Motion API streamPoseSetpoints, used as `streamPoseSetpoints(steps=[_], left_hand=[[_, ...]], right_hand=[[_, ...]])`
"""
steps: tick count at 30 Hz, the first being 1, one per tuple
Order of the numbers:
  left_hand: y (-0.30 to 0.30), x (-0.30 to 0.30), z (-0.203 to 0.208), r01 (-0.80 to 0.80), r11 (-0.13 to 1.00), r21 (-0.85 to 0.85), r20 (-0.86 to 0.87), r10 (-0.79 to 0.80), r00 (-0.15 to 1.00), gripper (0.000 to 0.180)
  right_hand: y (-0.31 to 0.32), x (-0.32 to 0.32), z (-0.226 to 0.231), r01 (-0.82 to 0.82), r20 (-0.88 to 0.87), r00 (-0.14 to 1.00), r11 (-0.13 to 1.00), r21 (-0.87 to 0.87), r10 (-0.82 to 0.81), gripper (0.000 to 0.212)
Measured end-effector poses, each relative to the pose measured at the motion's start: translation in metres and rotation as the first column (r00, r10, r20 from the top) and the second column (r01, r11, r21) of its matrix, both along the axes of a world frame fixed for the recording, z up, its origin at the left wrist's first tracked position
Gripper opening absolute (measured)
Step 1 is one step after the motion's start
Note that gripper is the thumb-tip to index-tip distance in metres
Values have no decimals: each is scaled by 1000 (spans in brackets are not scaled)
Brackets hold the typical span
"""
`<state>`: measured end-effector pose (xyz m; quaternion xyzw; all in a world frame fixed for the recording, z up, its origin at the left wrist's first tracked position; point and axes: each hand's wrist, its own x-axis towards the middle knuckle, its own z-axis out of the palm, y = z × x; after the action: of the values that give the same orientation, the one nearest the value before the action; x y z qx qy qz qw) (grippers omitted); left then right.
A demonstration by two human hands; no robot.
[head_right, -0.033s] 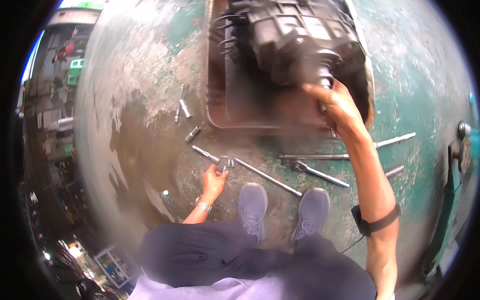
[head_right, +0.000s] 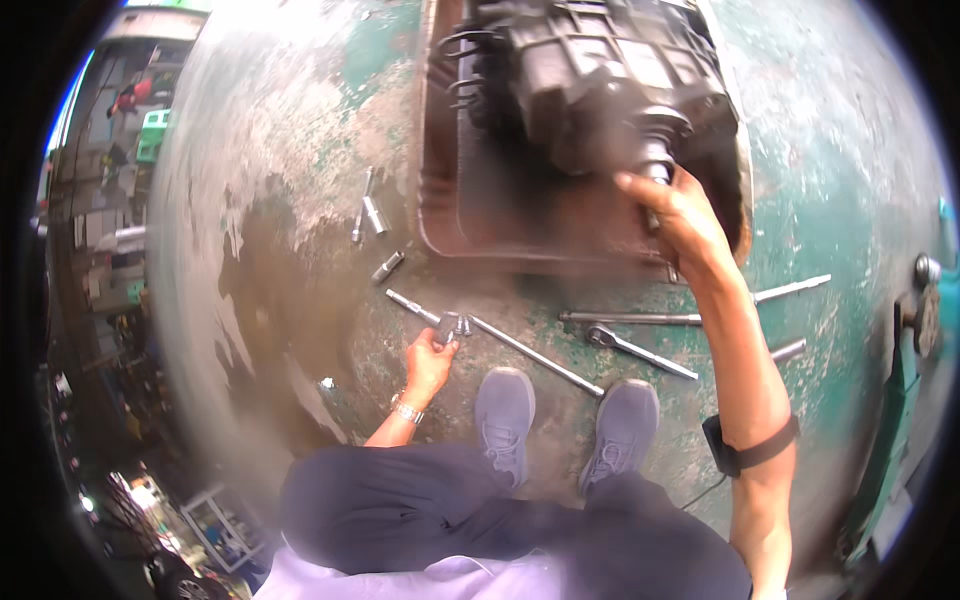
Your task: The person uses a ratchet and socket to loosen and remove bolts from a transmission assembly. They reposition the transmission in a drain pan and continue removing bolts and internal components by hand.
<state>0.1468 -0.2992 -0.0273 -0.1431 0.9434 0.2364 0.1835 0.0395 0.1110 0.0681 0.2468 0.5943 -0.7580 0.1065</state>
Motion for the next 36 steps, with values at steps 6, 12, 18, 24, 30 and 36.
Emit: streamPoseSetpoints(steps=[6, 12, 18, 24, 30, 36], left_hand=[[-1, 1, -1, -52, 994, 94, -15, 54, 998, 30], [-3, -1, 3, -48, 990, 129, -13, 50, 999, 30], [-5, -4, 3, -28, 986, 166, -32, 34, 999, 28], [-11, 1, 1, 14, 983, 183, -59, -4, 998, 26], [-10, 2, 2, 10, 978, 207, -86, 9, 996, 25], [-10, 3, -1, -12, 980, 199, -31, 19, 999, 26]], right_hand=[[-2, 0, 4, 26, 76, 997, 997, 69, -31, 29], [-3, -1, 4, 44, 99, 993, 992, 121, -56, 36], [-3, -2, 1, 53, 146, 986, 978, 201, -83, 36], [0, -2, -3, 65, 142, 986, 986, 154, -87, 36], [3, -1, -10, 67, 113, 990, 986, 155, -85, 37], [5, -1, -12, 71, 151, 982, 966, 250, -112, 40]])
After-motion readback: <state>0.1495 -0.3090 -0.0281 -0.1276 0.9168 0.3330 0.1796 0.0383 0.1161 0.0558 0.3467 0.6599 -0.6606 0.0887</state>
